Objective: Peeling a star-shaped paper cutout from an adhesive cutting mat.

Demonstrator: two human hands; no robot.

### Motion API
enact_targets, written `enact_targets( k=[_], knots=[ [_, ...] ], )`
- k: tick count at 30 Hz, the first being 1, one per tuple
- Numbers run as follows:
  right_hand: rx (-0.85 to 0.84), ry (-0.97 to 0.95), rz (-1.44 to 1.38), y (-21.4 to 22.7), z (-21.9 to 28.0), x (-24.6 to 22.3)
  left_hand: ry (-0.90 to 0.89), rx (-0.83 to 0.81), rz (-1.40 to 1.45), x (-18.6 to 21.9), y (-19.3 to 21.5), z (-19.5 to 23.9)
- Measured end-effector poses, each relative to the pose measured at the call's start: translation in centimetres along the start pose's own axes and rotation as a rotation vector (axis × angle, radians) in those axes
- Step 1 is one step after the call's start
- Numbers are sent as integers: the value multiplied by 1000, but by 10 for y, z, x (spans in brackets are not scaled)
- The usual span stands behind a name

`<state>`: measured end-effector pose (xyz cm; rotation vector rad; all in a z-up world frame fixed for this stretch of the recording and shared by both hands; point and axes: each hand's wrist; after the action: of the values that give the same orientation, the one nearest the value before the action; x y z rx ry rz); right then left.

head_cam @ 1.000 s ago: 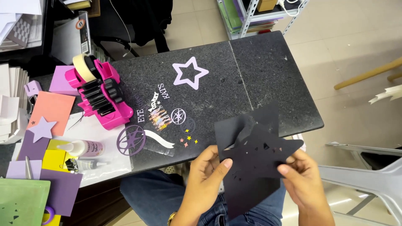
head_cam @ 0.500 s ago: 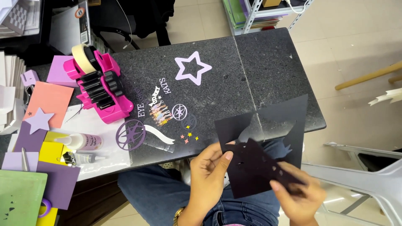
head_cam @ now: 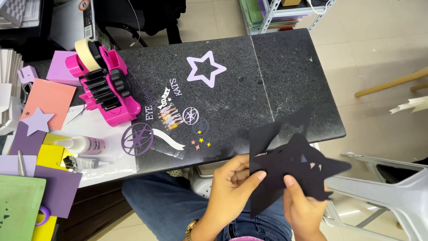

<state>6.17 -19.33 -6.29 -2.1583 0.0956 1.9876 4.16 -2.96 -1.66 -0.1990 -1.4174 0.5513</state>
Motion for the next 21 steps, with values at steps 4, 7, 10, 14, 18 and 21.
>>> enact_targets(
  k=[4,7,10,14,18,21],
  knots=[
    [-82,-192,-357,-15,-7,-26,-28,-20,-22,6,-4,2],
    [7,-297,-339,-24,-10,-39,-1,-11,-101,15,-6,4],
    [32,-316,-341,-26,-7,-41,-75,13,-87,12,-8,4],
    [66,-327,-318,-30,-3,-46,-96,82,-177,6,-8,5],
    [96,-335,-337,-35,-2,-53,-170,126,-251,6,-10,5],
    [97,-337,-323,-34,-2,-52,-189,128,-265,10,-11,5]
  ],
)
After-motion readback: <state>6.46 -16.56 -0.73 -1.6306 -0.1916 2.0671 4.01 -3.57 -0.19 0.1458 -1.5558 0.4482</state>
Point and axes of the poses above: each hand's wrist, its own z-axis away from the middle knuckle, its own y-axis out of the back of the hand, x = y × z, and after that the axes turned 1 degree about -x, right-handed
